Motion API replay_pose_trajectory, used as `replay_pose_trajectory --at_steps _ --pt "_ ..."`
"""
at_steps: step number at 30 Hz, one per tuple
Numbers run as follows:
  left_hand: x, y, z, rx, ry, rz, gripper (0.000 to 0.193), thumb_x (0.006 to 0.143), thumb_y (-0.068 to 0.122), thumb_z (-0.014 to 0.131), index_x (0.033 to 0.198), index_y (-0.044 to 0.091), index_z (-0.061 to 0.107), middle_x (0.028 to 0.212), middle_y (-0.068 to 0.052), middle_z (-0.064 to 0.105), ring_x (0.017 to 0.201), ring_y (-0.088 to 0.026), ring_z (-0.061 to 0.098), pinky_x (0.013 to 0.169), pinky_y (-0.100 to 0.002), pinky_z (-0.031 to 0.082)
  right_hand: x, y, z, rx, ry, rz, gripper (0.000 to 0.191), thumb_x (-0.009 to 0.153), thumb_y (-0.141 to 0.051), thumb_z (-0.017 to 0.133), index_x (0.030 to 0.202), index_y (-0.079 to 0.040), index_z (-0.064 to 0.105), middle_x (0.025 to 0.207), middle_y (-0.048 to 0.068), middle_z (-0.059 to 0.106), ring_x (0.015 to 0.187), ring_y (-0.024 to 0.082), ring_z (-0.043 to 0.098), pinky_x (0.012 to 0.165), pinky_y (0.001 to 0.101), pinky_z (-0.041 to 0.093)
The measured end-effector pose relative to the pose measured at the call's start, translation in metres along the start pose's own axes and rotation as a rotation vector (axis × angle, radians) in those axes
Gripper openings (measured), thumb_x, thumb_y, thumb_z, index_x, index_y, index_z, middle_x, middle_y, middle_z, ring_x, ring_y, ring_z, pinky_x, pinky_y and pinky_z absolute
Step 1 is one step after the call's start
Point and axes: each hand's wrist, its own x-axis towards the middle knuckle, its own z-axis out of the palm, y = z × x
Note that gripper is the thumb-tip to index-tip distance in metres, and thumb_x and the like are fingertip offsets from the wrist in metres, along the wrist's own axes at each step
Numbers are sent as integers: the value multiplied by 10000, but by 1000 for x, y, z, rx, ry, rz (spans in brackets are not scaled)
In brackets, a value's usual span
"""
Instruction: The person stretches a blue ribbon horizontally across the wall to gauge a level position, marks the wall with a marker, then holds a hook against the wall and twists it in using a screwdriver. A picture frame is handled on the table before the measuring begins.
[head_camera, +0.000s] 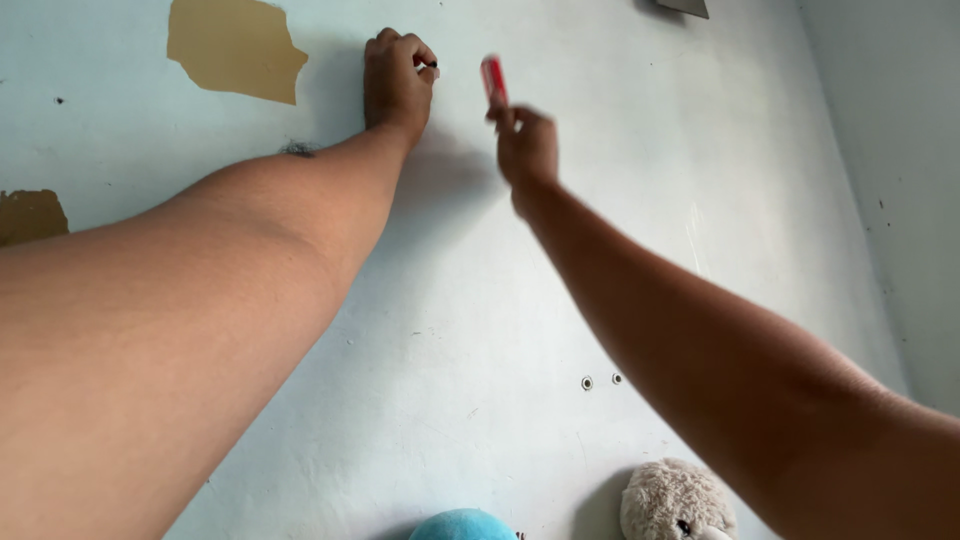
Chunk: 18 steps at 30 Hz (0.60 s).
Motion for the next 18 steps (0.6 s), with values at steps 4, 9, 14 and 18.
replay_pose_trajectory --at_steps 4,9,14,18 --pt "2 -1 -1 28 11 4 116 834 16 772 801 65 672 969 -60 645 995 -256 597 813 -356 550 26 -32 -17 44 -60 9 357 1024 -421 635 1003 -65 649 747 30 586 620 131 491 544 323 431" --pt "2 -3 -5 30 -47 -47 139 865 36 770 783 61 661 980 -48 648 1008 -246 596 858 -378 520 38 -79 -36 120 -324 171 193 962 -241 593 984 -51 614 829 131 756 706 209 782 609 342 627" --pt "2 -3 -5 16 -46 -55 137 845 30 764 775 63 651 1000 -48 617 1042 -241 577 848 -347 547 52 -106 -37 70 -307 40 287 986 -289 571 959 -18 661 825 133 760 713 208 817 678 352 661" --pt "2 -5 -4 36 -62 -70 145 872 34 754 788 75 642 1000 -26 613 1057 -220 576 865 -329 552 67 -110 -39 177 -308 -114 253 997 -228 621 910 -7 709 837 110 776 759 176 825 739 319 677"
